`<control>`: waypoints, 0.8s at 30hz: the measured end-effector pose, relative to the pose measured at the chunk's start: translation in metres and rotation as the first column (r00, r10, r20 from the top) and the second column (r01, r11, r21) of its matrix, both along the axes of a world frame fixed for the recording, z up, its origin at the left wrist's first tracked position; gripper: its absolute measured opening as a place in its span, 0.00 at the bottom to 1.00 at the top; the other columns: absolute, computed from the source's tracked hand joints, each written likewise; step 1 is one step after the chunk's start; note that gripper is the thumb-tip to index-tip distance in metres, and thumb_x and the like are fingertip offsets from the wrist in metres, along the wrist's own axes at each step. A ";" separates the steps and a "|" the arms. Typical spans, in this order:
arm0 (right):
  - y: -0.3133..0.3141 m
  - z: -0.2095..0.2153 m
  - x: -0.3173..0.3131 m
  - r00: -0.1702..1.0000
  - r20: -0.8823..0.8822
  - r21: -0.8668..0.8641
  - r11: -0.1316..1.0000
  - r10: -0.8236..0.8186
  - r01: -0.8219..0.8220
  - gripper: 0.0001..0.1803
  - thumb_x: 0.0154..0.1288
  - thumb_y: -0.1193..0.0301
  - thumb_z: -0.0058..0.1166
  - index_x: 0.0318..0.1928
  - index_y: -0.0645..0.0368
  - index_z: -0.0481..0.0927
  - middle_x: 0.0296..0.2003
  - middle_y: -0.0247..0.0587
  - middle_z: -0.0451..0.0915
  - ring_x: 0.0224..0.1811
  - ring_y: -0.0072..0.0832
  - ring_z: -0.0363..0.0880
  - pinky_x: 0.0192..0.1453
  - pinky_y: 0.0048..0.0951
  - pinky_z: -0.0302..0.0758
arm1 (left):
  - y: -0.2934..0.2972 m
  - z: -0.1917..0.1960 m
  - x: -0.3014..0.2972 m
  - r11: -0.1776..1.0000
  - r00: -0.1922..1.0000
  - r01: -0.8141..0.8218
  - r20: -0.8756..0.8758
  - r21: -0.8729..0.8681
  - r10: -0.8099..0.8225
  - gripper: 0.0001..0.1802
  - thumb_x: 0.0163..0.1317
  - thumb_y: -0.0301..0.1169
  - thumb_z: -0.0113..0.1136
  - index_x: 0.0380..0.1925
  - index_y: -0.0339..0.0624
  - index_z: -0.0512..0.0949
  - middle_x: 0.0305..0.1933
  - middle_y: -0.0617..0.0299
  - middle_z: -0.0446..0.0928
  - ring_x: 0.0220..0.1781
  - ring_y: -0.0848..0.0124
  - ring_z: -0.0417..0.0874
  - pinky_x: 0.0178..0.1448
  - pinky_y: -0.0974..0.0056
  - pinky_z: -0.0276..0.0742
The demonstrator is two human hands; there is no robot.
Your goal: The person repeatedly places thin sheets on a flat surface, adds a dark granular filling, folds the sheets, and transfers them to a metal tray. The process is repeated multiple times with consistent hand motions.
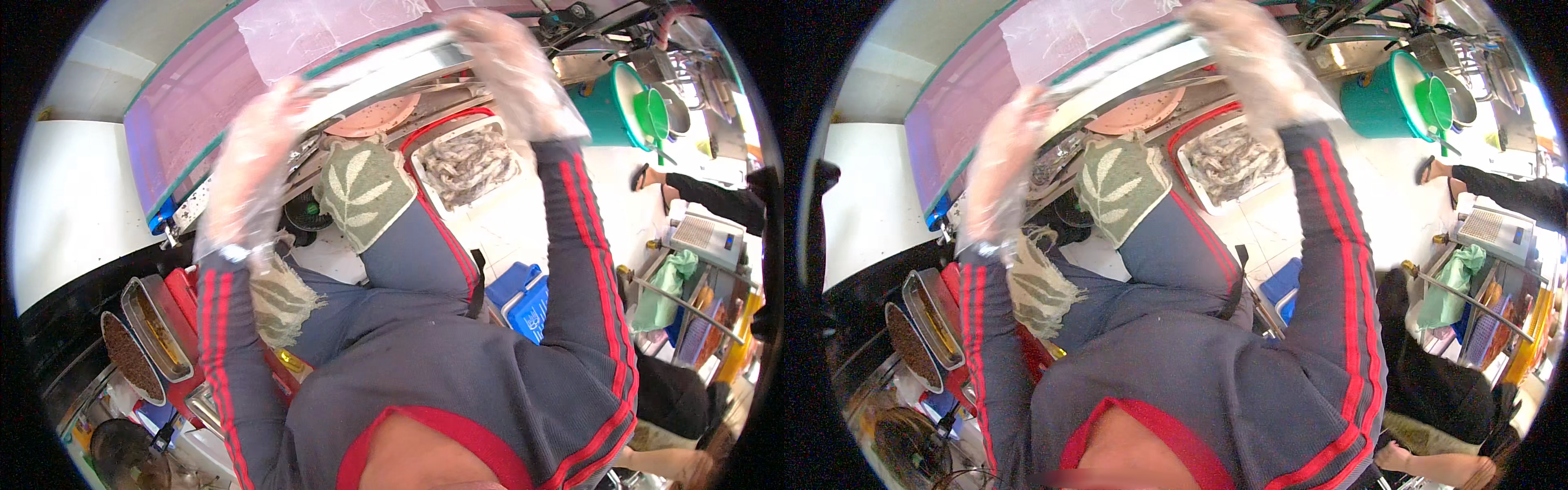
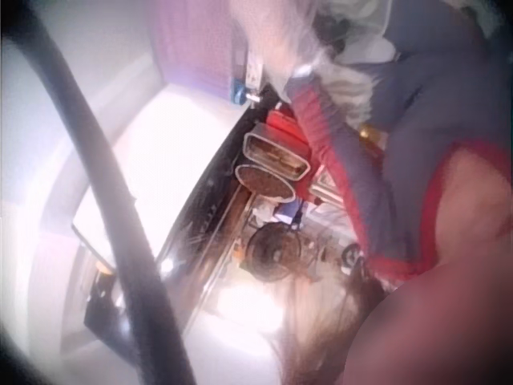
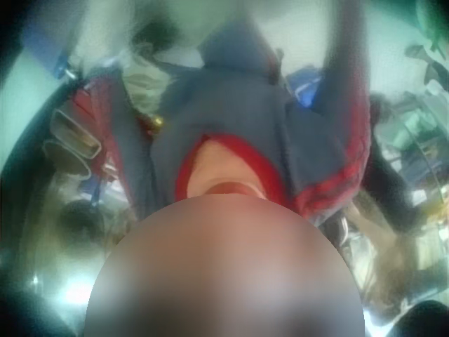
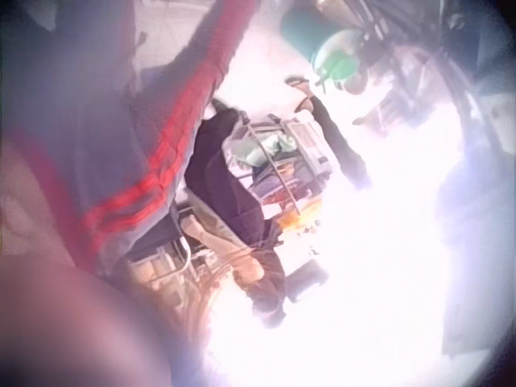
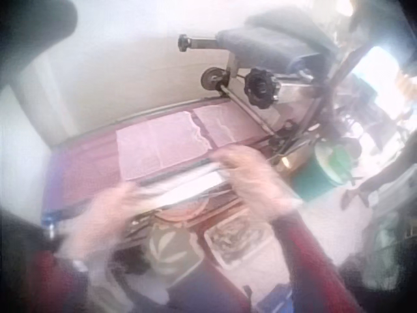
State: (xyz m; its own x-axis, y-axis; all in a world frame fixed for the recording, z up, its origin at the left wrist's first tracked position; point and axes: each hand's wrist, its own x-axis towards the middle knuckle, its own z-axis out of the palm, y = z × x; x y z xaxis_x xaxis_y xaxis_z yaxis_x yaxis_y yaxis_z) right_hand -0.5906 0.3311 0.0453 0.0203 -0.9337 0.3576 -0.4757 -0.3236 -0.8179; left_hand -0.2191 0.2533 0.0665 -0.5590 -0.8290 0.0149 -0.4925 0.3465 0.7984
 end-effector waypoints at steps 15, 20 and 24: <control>0.148 -0.271 -0.113 0.588 -0.798 0.160 0.894 -0.132 0.418 0.27 0.75 0.55 0.59 0.68 0.54 0.81 0.64 0.53 0.84 0.69 0.50 0.80 0.73 0.51 0.75 | 0.033 -0.026 0.013 0.834 0.998 0.057 0.060 -0.549 -0.029 0.15 0.70 0.33 0.67 0.55 0.43 0.85 0.51 0.50 0.87 0.52 0.48 0.87 0.58 0.48 0.83; 0.129 -0.254 -0.110 0.890 -0.420 0.429 0.825 -0.178 0.367 0.32 0.77 0.61 0.58 0.75 0.63 0.74 0.74 0.56 0.75 0.78 0.46 0.71 0.83 0.45 0.66 | 0.067 0.059 0.279 0.362 0.467 -0.762 -0.068 -0.537 0.882 0.21 0.75 0.39 0.63 0.60 0.39 0.86 0.55 0.47 0.87 0.57 0.54 0.89 0.64 0.52 0.81; 0.081 -0.212 -0.094 0.679 -0.734 0.386 0.823 -0.001 0.418 0.34 0.74 0.54 0.62 0.75 0.56 0.76 0.67 0.60 0.81 0.71 0.50 0.79 0.76 0.44 0.73 | 0.132 0.051 0.446 0.176 0.010 -0.612 0.215 -0.771 0.977 0.23 0.74 0.46 0.63 0.54 0.38 0.87 0.53 0.38 0.86 0.58 0.43 0.87 0.61 0.45 0.80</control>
State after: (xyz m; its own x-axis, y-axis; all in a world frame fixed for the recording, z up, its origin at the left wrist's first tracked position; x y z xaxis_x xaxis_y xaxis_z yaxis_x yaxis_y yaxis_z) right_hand -0.6849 0.4125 -0.1670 -0.1603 -0.9715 -0.1749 -0.9518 0.1990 -0.2334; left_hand 0.2270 0.3851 0.1175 0.4899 -0.6935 0.5283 -0.8483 -0.5190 0.1053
